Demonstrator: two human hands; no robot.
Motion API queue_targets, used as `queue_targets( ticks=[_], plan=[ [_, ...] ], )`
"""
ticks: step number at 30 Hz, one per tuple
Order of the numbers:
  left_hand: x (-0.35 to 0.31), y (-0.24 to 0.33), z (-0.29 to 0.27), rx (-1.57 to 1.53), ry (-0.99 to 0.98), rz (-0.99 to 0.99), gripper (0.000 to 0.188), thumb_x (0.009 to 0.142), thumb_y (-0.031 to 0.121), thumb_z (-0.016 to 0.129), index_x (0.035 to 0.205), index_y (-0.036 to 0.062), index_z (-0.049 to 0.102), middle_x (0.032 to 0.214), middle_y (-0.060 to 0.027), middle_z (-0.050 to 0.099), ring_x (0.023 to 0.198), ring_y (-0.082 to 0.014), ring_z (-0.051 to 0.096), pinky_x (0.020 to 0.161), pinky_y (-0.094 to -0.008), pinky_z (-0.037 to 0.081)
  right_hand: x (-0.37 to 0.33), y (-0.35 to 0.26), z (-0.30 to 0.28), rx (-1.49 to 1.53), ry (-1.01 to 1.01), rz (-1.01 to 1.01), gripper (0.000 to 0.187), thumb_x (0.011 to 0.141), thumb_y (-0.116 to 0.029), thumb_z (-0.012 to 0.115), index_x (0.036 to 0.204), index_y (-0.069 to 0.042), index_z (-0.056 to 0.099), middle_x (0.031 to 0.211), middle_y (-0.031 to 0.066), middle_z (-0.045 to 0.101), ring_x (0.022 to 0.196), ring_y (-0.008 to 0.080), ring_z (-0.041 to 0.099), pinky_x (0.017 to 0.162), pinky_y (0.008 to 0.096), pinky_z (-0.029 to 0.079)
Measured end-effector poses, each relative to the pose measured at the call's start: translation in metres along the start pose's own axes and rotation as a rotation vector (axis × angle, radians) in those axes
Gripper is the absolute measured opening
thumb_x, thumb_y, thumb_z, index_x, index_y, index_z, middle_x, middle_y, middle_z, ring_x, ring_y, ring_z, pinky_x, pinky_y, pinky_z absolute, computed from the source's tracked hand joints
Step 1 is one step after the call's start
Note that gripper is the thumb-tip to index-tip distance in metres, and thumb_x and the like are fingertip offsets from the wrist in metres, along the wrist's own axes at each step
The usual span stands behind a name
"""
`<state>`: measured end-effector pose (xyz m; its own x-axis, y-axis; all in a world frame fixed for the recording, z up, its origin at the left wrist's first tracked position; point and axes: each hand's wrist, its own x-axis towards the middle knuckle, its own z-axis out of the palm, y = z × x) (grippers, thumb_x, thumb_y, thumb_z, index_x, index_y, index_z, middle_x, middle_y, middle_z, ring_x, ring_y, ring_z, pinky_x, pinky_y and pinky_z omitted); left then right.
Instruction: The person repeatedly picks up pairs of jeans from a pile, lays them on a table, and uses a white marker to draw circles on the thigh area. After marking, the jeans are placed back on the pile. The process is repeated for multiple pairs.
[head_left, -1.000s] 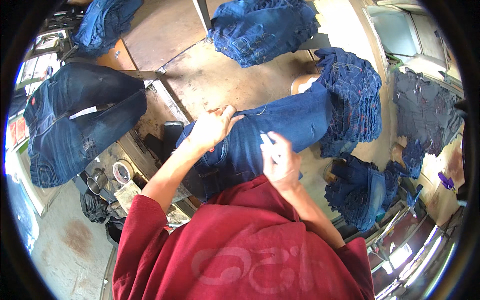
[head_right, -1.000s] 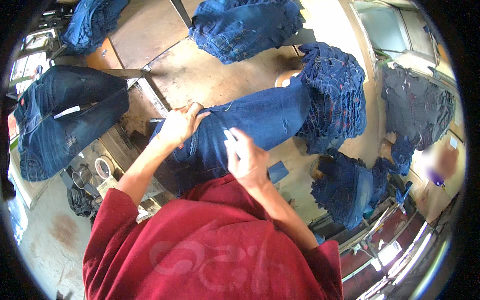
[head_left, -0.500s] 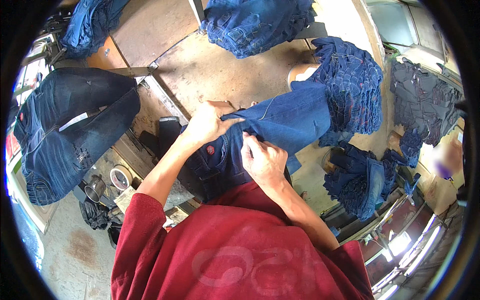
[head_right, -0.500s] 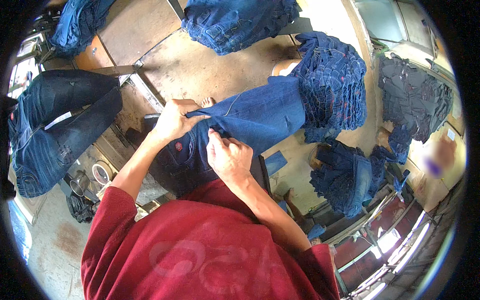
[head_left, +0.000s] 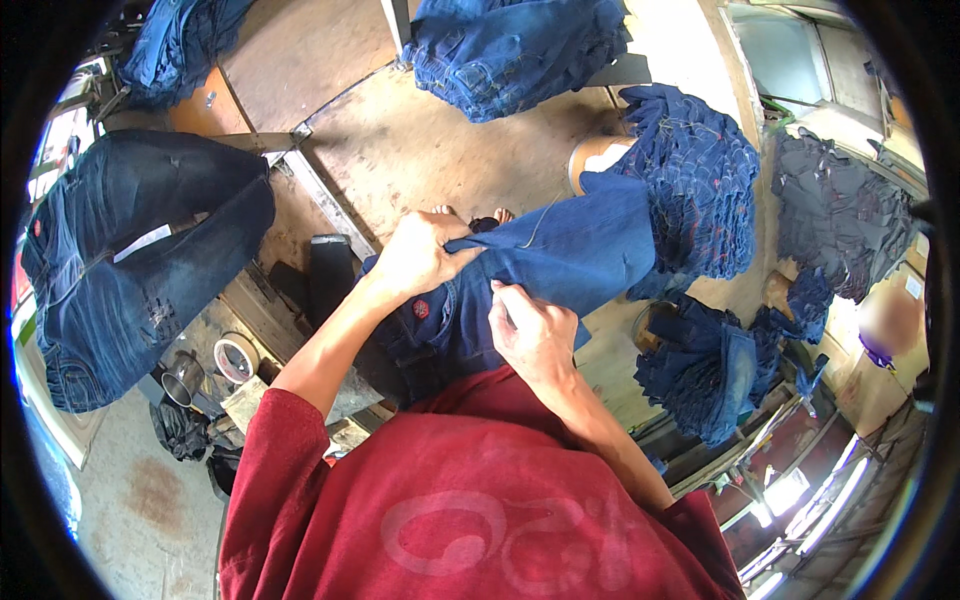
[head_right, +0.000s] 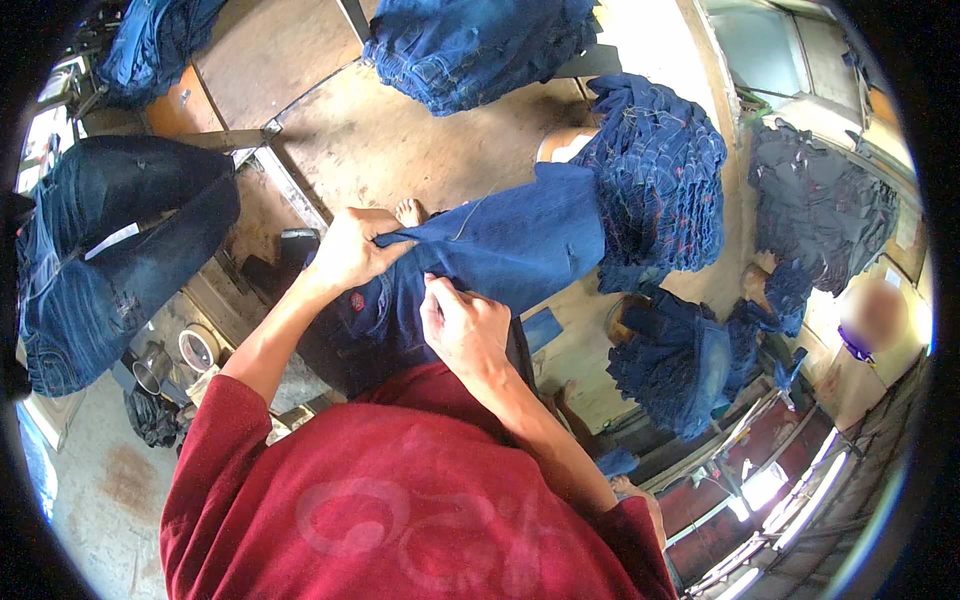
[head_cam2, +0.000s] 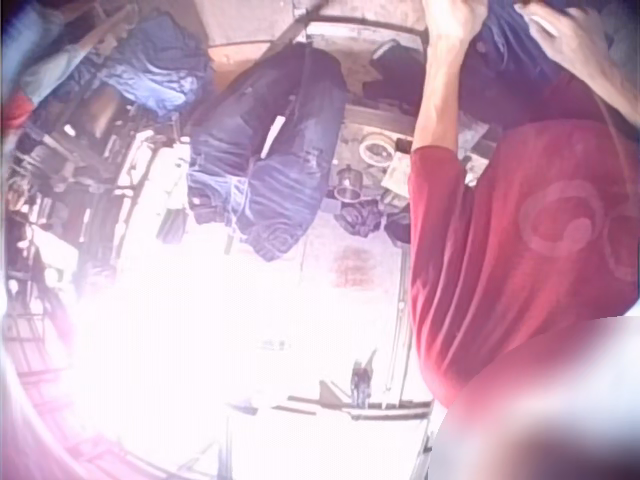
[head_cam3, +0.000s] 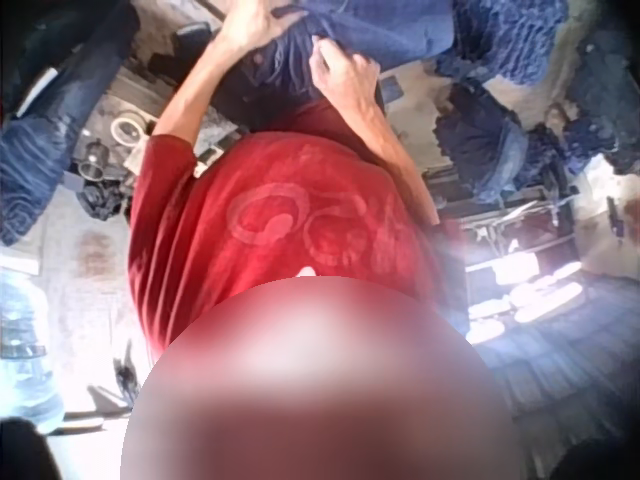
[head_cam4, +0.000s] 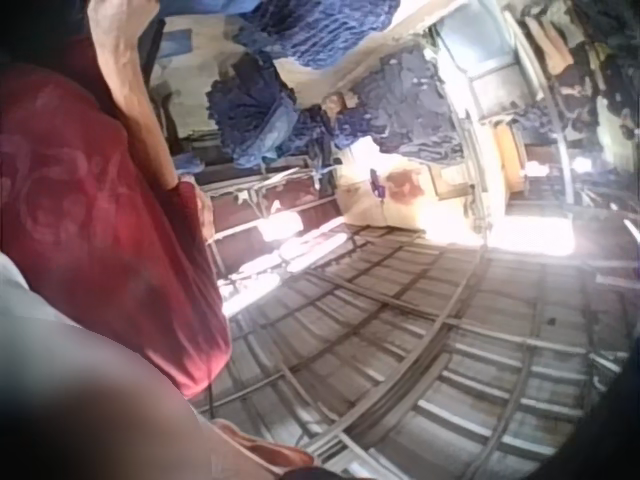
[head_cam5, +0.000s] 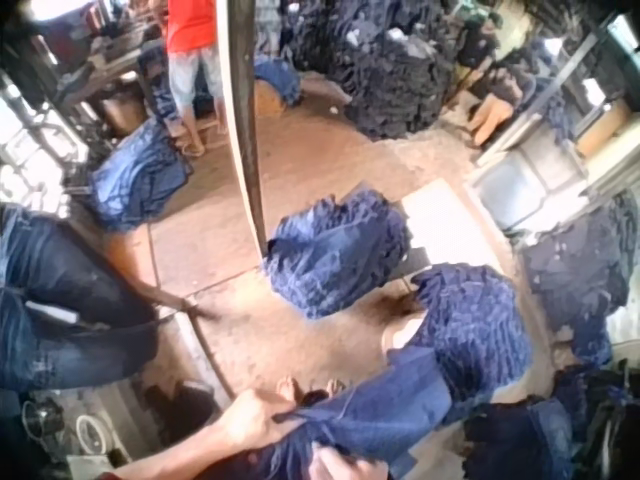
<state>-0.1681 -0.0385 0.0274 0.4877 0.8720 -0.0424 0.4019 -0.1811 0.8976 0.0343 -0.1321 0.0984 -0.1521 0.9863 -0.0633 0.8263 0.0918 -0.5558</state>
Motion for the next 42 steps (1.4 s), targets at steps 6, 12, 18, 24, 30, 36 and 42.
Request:
queue_targets(
  ticks=[6,12,18,24,30,36,42],
  plan=[
    [-0.001,-0.001,0.003,-0.020,-0.004,-0.058,0.021,0.077,0.012,0.088,0.084,-0.0009,0.073,0.079,-0.0200,0.069,0.076,-0.0407,0.071,0.070,-0.0449,0.057,0.004,0.002,0.000,-0.099,-0.070,-0.005,0.010,0.094,-0.012,0.075,0.104,-0.012,0.075,0.066,0.0074,0.070,0.054,0.0260,0.070,0.048,0.0397,0.054],
    [0.001,-0.003,0.003,0.020,-0.006,-0.018,0.023,0.078,0.015,0.087,0.080,-0.0008,0.070,0.075,-0.0213,0.067,0.074,-0.0426,0.070,0.069,-0.0465,0.057,0.009,-0.003,-0.004,0.075,0.016,0.066,0.007,0.095,-0.010,0.077,0.091,-0.011,0.071,0.061,0.0097,0.067,0.051,0.0272,0.068,0.049,0.0390,0.054],
    [0.001,-0.001,0.004,-0.013,-0.004,-0.053,0.025,0.077,0.014,0.088,0.078,-0.0006,0.067,0.075,-0.0218,0.066,0.072,-0.0430,0.069,0.068,-0.0466,0.056,0.007,-0.005,-0.003,-0.078,-0.014,0.009,0.005,0.095,-0.011,0.076,0.097,-0.009,0.072,0.064,0.0097,0.068,0.053,0.0269,0.069,0.050,0.0390,0.054],
    [0.001,-0.001,0.006,0.022,-0.008,-0.033,0.026,0.077,0.013,0.088,0.076,-0.0003,0.065,0.074,-0.0218,0.065,0.074,-0.0433,0.068,0.068,-0.0463,0.056,0.006,-0.002,-0.003,-0.059,-0.070,0.043,0.005,0.095,-0.010,0.076,0.100,-0.010,0.074,0.065,0.0093,0.068,0.053,0.0258,0.069,0.050,0.0385,0.055],
    [0.001,-0.001,0.006,0.039,0.013,-0.020,0.032,0.076,0.013,0.088,0.072,-0.0004,0.060,0.073,-0.0218,0.062,0.072,-0.0438,0.066,0.068,-0.0473,0.054,0.010,-0.004,-0.004,0.045,-0.014,0.108,0.004,0.097,-0.011,0.075,0.095,-0.010,0.071,0.063,0.0103,0.067,0.051,0.0273,0.069,0.048,0.0397,0.054],
    [0.001,-0.002,0.008,0.016,0.029,-0.012,0.031,0.077,0.013,0.088,0.072,-0.0003,0.060,0.073,-0.0223,0.062,0.073,-0.0452,0.066,0.069,-0.0477,0.054,0.011,-0.005,-0.005,-0.070,-0.058,0.064,0.004,0.097,-0.012,0.074,0.095,-0.011,0.070,0.061,0.0110,0.066,0.050,0.0289,0.068,0.048,0.0420,0.053],
    [0.001,-0.001,0.007,-0.010,0.001,-0.049,0.029,0.077,0.012,0.088,0.074,-0.0002,0.062,0.075,-0.0224,0.063,0.076,-0.0447,0.067,0.072,-0.0466,0.056,0.009,-0.001,-0.006,-0.062,-0.092,0.073,0.004,0.097,-0.012,0.073,0.094,-0.011,0.071,0.061,0.0118,0.066,0.050,0.0310,0.068,0.047,0.0424,0.053]
  ],
)
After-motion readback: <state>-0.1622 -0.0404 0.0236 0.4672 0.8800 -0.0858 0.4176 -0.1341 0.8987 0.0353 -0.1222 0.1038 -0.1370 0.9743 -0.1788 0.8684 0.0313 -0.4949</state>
